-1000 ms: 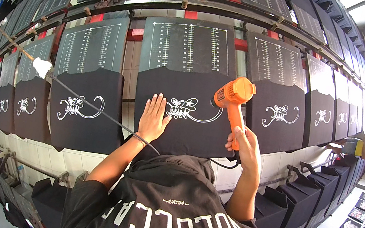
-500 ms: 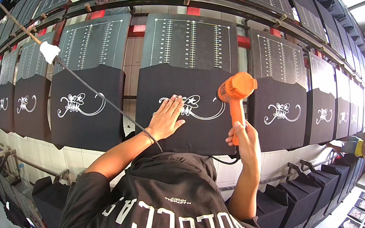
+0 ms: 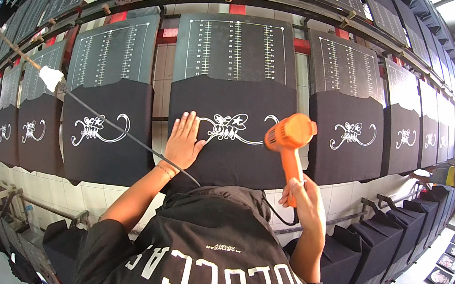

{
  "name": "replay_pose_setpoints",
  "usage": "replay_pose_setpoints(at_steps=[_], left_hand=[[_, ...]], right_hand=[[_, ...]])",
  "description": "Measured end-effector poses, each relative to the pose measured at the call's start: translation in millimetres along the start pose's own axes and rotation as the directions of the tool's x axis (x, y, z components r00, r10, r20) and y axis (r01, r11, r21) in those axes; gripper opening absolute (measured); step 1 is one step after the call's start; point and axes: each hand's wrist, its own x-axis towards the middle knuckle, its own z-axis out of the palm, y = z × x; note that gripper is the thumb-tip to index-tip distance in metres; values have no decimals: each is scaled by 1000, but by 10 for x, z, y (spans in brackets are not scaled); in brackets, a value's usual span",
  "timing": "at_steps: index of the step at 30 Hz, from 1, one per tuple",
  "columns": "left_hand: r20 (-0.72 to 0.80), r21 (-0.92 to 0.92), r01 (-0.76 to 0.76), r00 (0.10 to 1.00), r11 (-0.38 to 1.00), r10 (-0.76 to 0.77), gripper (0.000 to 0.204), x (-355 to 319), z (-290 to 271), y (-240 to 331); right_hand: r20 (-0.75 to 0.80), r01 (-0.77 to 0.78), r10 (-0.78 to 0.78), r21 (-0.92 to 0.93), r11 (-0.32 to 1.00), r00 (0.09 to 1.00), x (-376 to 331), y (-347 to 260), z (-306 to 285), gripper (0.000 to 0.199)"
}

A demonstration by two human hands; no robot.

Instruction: The person uses a heat gun to dry ink on printed t-shirts and then unplugs electrical cords in a printing shop.

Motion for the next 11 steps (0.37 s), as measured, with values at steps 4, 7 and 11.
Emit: replay_pose_setpoints(at_steps=[4,7,11], left_hand=[[-29,25,99,995,995,-98,73,-41,49,67],[11,-7,13,1000,1000,-13,75,-108,63,278],[69,18,-188,980,982,187,82,-346,260,368]], right_hand=[[102,-50,41,88,995,994,-107,68,28,32],[58,-25,22,59,998,998,-102,106,76,30],[-25,-8,5,-136,991,1000,-83,63,205,26]])
